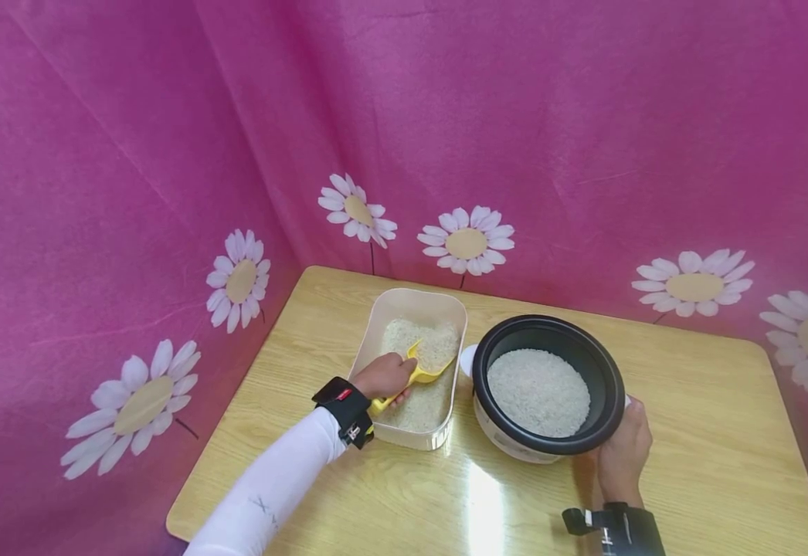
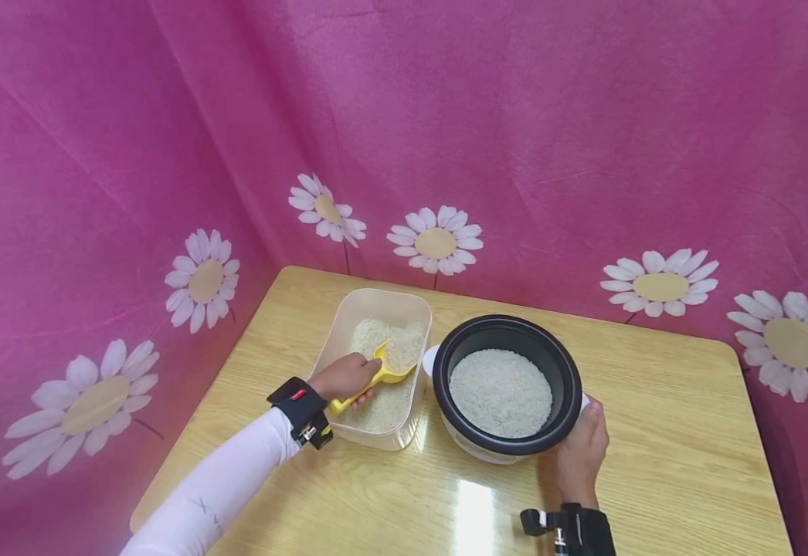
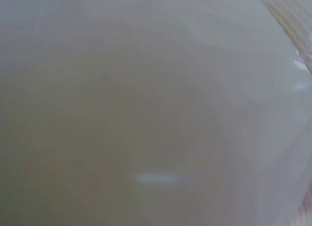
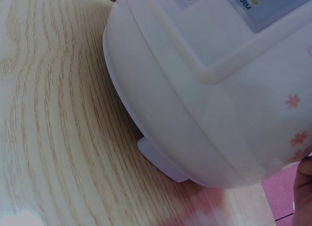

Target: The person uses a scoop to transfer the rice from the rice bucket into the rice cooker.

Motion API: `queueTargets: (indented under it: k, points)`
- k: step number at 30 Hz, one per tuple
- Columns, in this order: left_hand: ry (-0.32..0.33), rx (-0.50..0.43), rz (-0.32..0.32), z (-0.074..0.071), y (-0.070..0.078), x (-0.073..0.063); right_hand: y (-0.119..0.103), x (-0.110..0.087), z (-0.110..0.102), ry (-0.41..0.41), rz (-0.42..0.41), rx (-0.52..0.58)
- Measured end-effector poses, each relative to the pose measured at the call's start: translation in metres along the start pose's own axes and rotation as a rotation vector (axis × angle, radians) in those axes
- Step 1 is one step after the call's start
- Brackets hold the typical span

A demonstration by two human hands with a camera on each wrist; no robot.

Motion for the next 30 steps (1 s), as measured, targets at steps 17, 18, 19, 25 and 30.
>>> queueTargets:
  k: [17,18,19,25,30]
  points:
    - [-0.019,-0.151,-0.035,0.002,-0.002,-0.009,0.001,-0.004,-0.001,-0.023,0.03,0.002]
    - [-0.021,-0.159,-0.036,0.002,-0.002,-0.01,0.0,-0.004,-0.001,-0.016,0.01,-0.016]
    - [-0.025,-0.171,-0.038,0.002,-0.001,-0.01,-0.002,-0.004,-0.001,-0.014,-0.011,-0.03]
    - [-0.036,-0.172,-0.031,-0.002,0.004,-0.012,-0.006,-0.003,0.0,-0.017,-0.072,-0.04]
    - [-0.025,-0.141,-0.025,-0.009,0.01,-0.016,-0.003,-0.002,0.001,-0.033,-0.042,-0.026]
Point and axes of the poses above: each hand's wrist, its own x-axis towards the middle knuckle, its own z-axis out of the palm, y = z × x, the point moved 8 cm from there along x, towards the middle knuckle, and after that the axes turned 1 degree about y, right-handed, at the moved point
